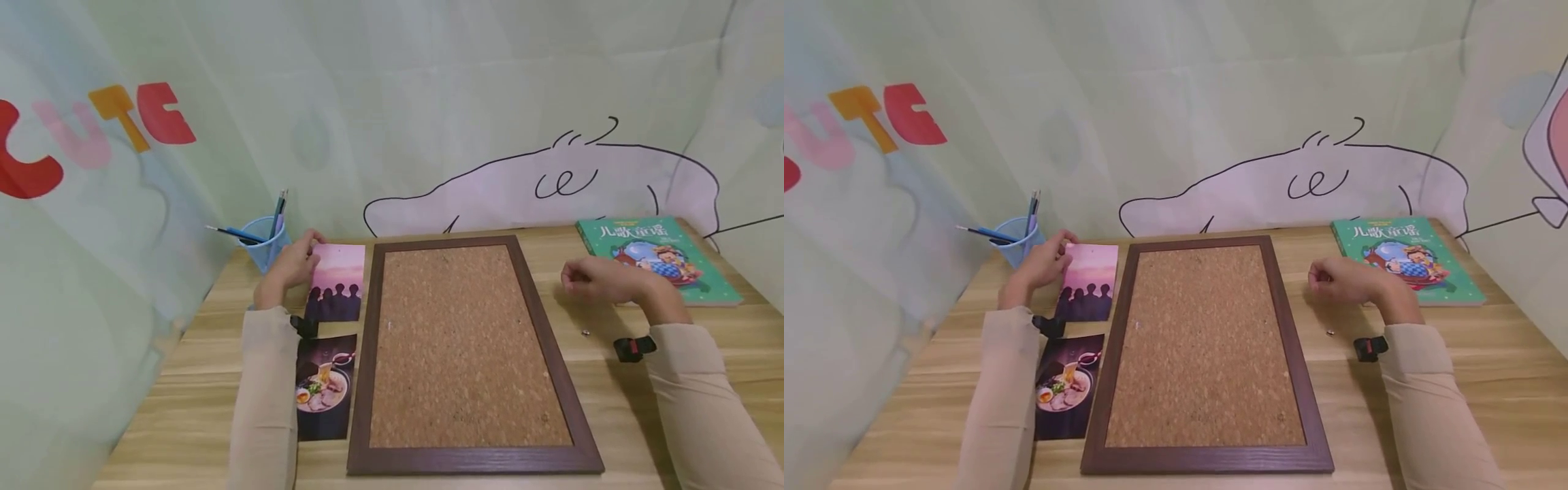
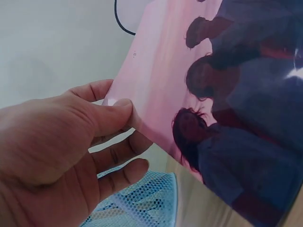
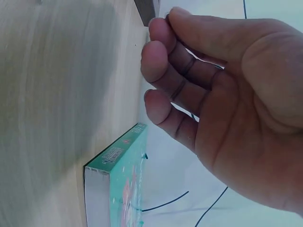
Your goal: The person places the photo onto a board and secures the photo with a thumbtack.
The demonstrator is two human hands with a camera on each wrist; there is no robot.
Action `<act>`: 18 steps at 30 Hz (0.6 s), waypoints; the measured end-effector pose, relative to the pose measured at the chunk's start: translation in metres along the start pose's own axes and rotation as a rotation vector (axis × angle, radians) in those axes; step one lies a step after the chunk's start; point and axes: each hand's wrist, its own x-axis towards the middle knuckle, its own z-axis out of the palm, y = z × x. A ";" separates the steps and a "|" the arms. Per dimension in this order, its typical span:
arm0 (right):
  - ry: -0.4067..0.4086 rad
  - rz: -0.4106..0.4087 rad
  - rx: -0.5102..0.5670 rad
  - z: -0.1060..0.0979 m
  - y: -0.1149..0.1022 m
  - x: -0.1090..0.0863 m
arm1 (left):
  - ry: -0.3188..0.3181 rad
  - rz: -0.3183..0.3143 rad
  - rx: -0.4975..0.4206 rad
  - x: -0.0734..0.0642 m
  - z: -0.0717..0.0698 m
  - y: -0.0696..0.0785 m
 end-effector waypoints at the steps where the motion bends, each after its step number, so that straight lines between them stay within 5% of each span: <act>1: 0.009 0.004 0.001 0.001 0.000 0.000 | 0.008 0.007 -0.004 -0.001 0.000 0.000; 18: 0.070 -0.013 0.002 0.003 -0.002 0.004 | 0.122 0.044 -0.084 -0.005 -0.011 0.007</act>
